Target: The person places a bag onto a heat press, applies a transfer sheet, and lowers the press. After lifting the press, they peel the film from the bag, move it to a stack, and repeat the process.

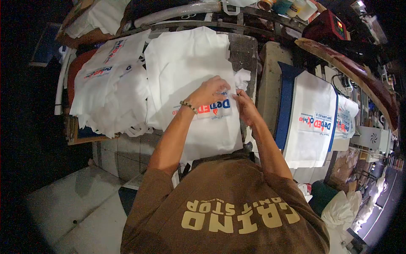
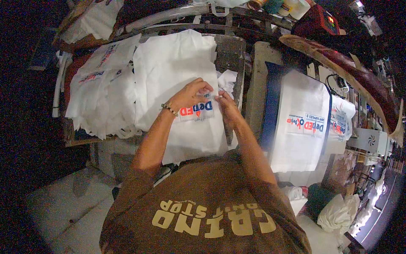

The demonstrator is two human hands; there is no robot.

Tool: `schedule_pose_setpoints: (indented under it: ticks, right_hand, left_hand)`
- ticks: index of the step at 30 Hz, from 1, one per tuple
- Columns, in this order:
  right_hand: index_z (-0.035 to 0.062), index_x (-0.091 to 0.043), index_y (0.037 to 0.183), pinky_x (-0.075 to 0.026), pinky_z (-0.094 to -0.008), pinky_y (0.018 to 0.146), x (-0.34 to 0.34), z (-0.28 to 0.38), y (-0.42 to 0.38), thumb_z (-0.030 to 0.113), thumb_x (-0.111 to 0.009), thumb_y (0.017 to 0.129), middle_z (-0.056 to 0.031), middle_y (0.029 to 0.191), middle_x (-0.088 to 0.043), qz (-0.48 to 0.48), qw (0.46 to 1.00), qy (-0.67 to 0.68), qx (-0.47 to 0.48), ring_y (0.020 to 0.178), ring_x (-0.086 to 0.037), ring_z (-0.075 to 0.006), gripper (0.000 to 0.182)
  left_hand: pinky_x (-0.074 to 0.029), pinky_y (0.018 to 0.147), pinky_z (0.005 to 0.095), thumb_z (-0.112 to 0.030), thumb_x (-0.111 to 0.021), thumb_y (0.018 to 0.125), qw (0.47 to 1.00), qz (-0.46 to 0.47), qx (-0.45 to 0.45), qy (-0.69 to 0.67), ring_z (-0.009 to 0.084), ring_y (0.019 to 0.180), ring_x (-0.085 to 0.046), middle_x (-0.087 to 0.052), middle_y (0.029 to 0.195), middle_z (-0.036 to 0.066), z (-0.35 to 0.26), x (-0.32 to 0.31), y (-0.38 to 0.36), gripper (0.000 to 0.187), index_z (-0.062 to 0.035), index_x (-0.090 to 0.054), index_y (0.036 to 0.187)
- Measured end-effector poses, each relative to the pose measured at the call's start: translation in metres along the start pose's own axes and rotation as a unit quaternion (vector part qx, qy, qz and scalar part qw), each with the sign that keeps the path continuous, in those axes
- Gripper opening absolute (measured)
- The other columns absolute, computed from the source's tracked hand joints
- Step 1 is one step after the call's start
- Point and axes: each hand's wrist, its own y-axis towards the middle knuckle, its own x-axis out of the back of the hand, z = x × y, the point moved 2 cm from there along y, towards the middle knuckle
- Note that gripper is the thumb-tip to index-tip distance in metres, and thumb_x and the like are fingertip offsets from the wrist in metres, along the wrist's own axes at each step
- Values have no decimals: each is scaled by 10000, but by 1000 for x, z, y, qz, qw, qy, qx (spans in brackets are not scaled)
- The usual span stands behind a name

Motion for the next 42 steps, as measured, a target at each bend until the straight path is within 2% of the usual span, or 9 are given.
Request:
schedule_pose_setpoints:
  ticks: [11, 14, 16, 22, 32, 35, 37, 41, 42]
  right_hand:
    - [123, -592, 1014, -549, -287, 734, -8, 1, -3, 175, -635, 979, -6, 890, -656, -29, 999, 30, 2, 791, -639, -118, 76]
    - [111, -593, 1006, -553, -287, 742, -1, -4, 1, 177, -627, 983, -11, 901, -657, -25, 999, 20, 5, 800, -640, -118, 77]
    - [102, -585, 1022, -555, -291, 750, -2, -5, 3, 179, -623, 985, -13, 913, -653, -41, 999, 11, 7, 807, -638, -117, 93]
    - [94, -568, 1060, -554, -288, 752, -4, -4, -3, 172, -618, 986, -19, 923, -643, -46, 999, -10, 2, 816, -635, -120, 119]
    - [115, -567, 1043, -545, -272, 716, -2, -10, 1, 174, -621, 984, -6, 916, -643, -63, 998, -13, 8, 807, -633, -111, 99]
    - [111, -572, 1043, -541, -267, 727, -6, -7, -3, 177, -628, 982, 1, 917, -641, -86, 996, -32, -11, 817, -630, -105, 107]
    - [102, -578, 1049, -531, -263, 703, -13, -2, -7, 199, -631, 985, 9, 907, -642, -73, 997, -5, 2, 795, -624, -93, 127]
    - [74, -580, 1123, -525, -270, 708, -23, 6, -21, 223, -672, 963, 8, 922, -649, -82, 996, -19, -10, 801, -616, -90, 237]
    - [61, -566, 1176, -521, -276, 704, -21, 3, -22, 226, -699, 945, -6, 953, -663, -78, 979, -184, 29, 815, -626, -101, 313]
  left_hand:
    - [-533, 842, 379, -98, -759, 821, 998, -50, 25, -21, 285, 932, -650, -609, 941, 103, -13, -4, -11, 156, -34, -690, 945]
    - [-522, 819, 394, -89, -737, 813, 991, -112, -7, 71, 295, 915, -651, -629, 904, 97, -18, -10, -22, 100, -41, -699, 893]
    - [-510, 801, 396, -80, -735, 787, 951, -243, -108, 159, 277, 909, -654, -660, 921, 81, -21, -20, -41, 85, -64, -714, 867]
    - [-497, 778, 406, -62, -742, 759, 930, -303, -93, 185, 264, 889, -654, -685, 954, 56, -25, -44, -74, 118, -98, -727, 870]
    - [-502, 786, 420, -72, -763, 740, 921, -301, -120, 217, 270, 843, -655, -682, 896, 56, -17, -49, -83, 132, -89, -720, 864]
    - [-497, 839, 434, -123, -775, 760, 935, -289, -98, 181, 287, 943, -647, -678, 999, 82, -18, -47, -85, 206, -76, -725, 954]
    - [-463, 923, 439, -175, -780, 788, 927, -327, 30, 184, 308, 1091, -589, -630, 1162, 108, -29, -37, -84, 348, -58, -702, 1106]
    - [-447, 998, 453, -220, -782, 817, 930, -314, 92, 170, 341, 1199, -541, -584, 1277, 149, -7, -24, -105, 455, -48, -671, 1223]
    - [-445, 1012, 444, -212, -774, 827, 937, -300, 88, 153, 347, 1201, -543, -584, 1280, 156, 2, -26, -110, 444, -39, -669, 1222]
